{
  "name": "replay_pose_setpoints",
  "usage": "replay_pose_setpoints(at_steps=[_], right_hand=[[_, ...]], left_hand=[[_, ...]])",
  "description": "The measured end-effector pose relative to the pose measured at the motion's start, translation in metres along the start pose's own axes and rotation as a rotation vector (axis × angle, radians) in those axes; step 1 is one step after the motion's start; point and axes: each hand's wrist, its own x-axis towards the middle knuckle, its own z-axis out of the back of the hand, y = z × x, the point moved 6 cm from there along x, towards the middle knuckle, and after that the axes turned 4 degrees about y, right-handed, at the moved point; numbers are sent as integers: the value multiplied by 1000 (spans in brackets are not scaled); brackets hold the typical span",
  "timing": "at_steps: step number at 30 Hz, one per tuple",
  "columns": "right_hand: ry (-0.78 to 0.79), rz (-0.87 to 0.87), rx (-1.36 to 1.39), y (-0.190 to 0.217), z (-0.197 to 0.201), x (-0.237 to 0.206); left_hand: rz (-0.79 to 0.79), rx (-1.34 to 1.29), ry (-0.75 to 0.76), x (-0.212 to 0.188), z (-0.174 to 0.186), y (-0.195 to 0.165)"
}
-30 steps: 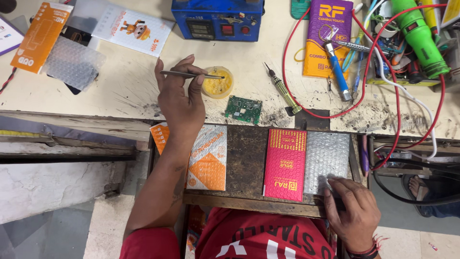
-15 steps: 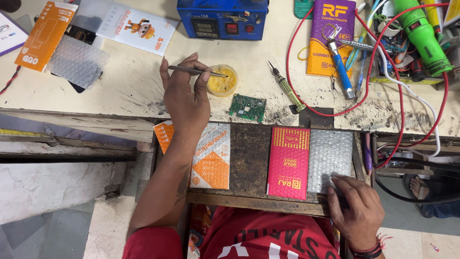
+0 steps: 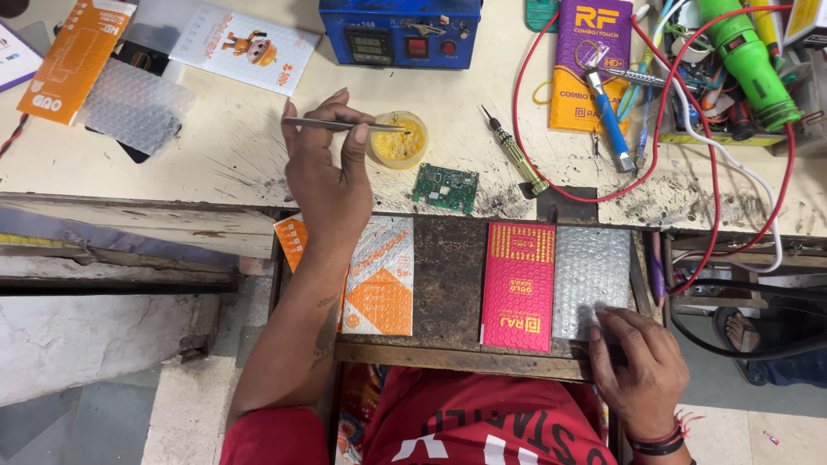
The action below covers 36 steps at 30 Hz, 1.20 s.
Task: The person holds a green circuit board on a workbench and uses a hot air gun on its components while steadying it with tweezers. They then dip tweezers into a small container of flux and solder the board with a soldering iron, working on different points of the board.
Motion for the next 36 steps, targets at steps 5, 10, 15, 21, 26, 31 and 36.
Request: replay_pose_setpoints(at_steps=[5,10,15,21,26,31,36], right_hand=[[0,7,4,2,2,0],[12,11,38,1,3,3],[28,-59,182,-11,7,9],[-10,45,80,-21,23,38],[-11,123,76,-12,26,73],[52,247,73,13,15,104],[123,383,90,38,5,126]], left_hand=[[-39,-233,-40,-3,16,-27],[-110,-303,46,-16,26,-49],[-171,-183,314,-46,33,-51],[-327,227,680,-70,7,-41],[-394,423,724,-74,-6,-27],[-408,479,735,-80,-14,-16],[-364,342,623,-80,-7,-19]])
